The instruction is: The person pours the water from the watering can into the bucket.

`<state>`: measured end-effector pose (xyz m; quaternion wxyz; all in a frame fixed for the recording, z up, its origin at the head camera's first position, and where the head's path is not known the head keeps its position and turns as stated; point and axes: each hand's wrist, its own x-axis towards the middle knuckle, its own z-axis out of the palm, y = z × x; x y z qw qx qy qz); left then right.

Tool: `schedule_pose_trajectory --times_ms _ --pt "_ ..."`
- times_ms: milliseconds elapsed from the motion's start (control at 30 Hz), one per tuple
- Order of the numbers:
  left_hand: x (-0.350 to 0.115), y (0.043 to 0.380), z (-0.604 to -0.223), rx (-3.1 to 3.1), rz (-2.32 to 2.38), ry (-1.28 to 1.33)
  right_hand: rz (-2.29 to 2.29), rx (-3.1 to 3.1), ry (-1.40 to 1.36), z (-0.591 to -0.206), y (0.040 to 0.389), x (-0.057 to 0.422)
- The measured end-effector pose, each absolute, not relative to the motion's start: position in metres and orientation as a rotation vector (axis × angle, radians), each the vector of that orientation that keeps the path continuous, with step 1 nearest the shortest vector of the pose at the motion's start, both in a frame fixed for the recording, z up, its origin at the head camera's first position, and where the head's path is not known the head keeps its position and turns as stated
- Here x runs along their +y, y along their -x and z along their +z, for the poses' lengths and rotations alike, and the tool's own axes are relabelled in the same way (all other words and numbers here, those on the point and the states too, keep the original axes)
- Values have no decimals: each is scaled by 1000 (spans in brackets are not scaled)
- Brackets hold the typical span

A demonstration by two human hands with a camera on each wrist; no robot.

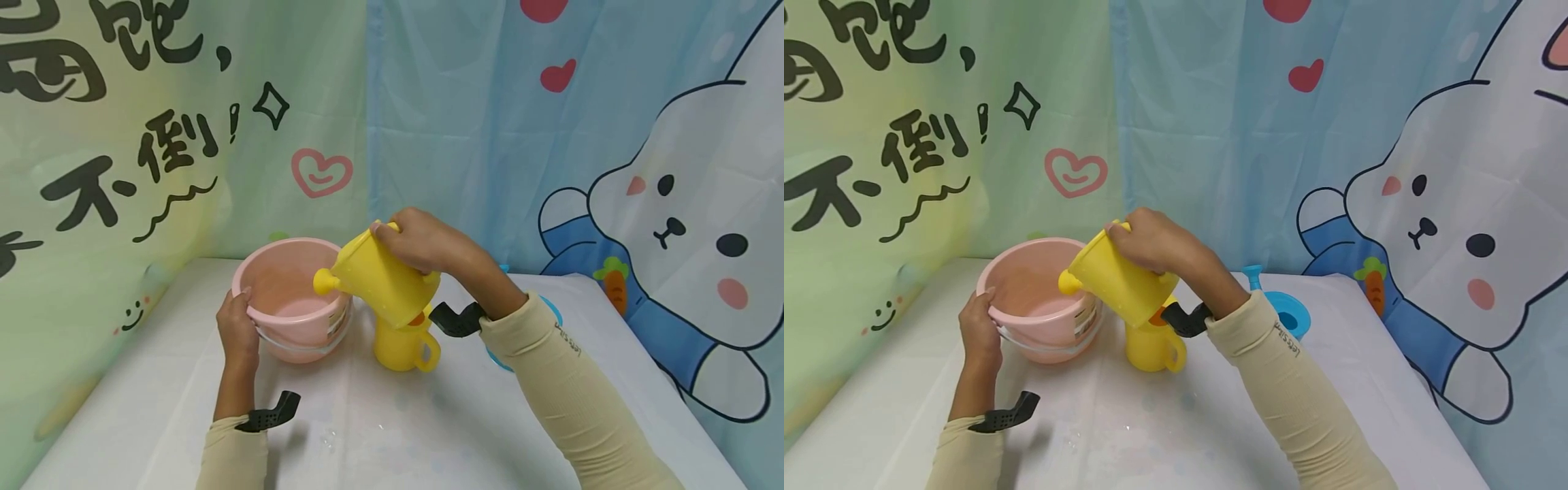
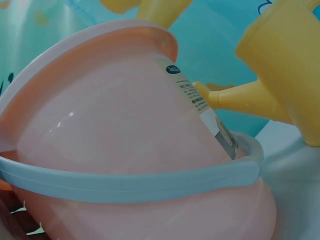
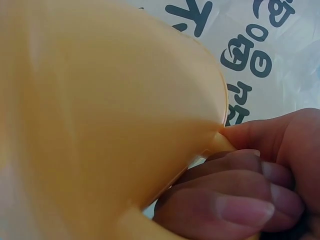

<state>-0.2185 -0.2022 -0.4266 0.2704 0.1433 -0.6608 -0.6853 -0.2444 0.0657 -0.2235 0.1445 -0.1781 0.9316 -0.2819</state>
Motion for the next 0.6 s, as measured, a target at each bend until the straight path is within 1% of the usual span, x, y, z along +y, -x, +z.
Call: schedule_pose_trajectory --times_ms 600 --pt "-203 220 -428 -1777 -1842 -402 -759 2695 493 -222 249 62"
